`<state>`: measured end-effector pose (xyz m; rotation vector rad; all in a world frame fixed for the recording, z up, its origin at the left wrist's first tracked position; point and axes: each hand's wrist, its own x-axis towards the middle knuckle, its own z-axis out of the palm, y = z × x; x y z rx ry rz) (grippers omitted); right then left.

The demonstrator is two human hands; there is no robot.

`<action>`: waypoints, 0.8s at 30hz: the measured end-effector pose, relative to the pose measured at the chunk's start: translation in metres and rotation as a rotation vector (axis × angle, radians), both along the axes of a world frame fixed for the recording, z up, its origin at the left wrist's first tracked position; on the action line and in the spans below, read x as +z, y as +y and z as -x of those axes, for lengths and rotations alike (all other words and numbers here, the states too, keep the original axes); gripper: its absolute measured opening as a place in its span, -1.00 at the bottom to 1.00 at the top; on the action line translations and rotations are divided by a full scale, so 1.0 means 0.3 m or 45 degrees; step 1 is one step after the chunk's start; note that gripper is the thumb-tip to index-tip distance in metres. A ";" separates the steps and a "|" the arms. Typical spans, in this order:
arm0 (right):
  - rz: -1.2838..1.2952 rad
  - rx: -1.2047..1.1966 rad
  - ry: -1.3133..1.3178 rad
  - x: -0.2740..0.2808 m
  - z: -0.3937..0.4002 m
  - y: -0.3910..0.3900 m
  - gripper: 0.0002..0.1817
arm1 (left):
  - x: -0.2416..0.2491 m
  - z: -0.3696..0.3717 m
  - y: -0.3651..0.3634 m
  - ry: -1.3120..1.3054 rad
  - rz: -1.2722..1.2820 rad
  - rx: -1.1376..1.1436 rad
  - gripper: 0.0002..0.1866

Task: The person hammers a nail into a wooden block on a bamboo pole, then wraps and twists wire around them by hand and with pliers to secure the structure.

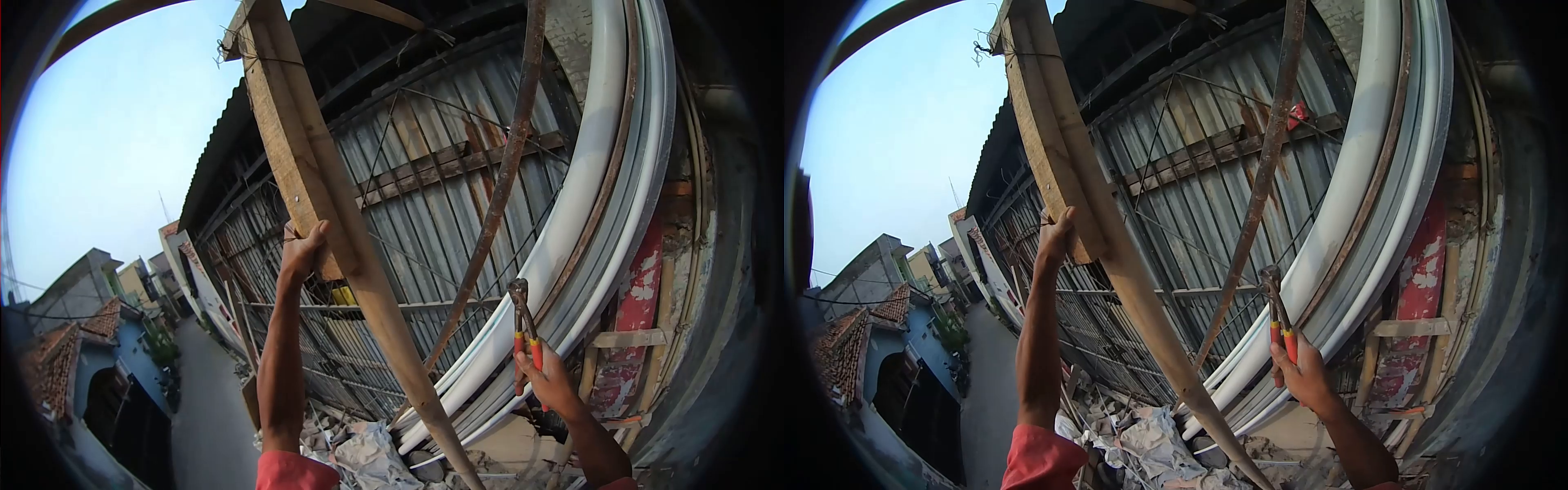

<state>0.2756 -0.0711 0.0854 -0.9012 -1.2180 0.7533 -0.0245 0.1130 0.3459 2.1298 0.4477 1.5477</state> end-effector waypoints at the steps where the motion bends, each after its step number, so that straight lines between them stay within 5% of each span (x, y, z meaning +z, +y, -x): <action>1: -0.005 -0.040 -0.009 -0.014 0.008 0.009 -0.71 | -0.005 -0.008 -0.016 -0.023 -0.001 -0.024 -0.62; 12: 0.167 0.114 0.004 -0.168 0.069 0.006 -0.74 | -0.002 -0.001 -0.022 -0.032 -0.005 -0.008 -0.50; 18: 0.218 0.194 0.150 -0.239 0.090 -0.027 -0.75 | -0.021 0.063 0.016 0.001 -0.004 0.371 -0.42; 20: 0.147 0.037 0.047 -0.326 0.079 -0.015 -0.74 | -0.041 0.067 -0.051 -0.236 -0.348 0.352 -0.43; 22: 0.111 -0.121 -0.062 -0.361 0.079 -0.050 -0.73 | -0.119 0.124 -0.151 -0.393 -0.178 0.674 -0.47; 24: 0.267 -0.272 -0.176 -0.310 0.080 -0.133 -0.72 | -0.269 0.157 -0.227 -0.665 0.050 0.636 -0.49</action>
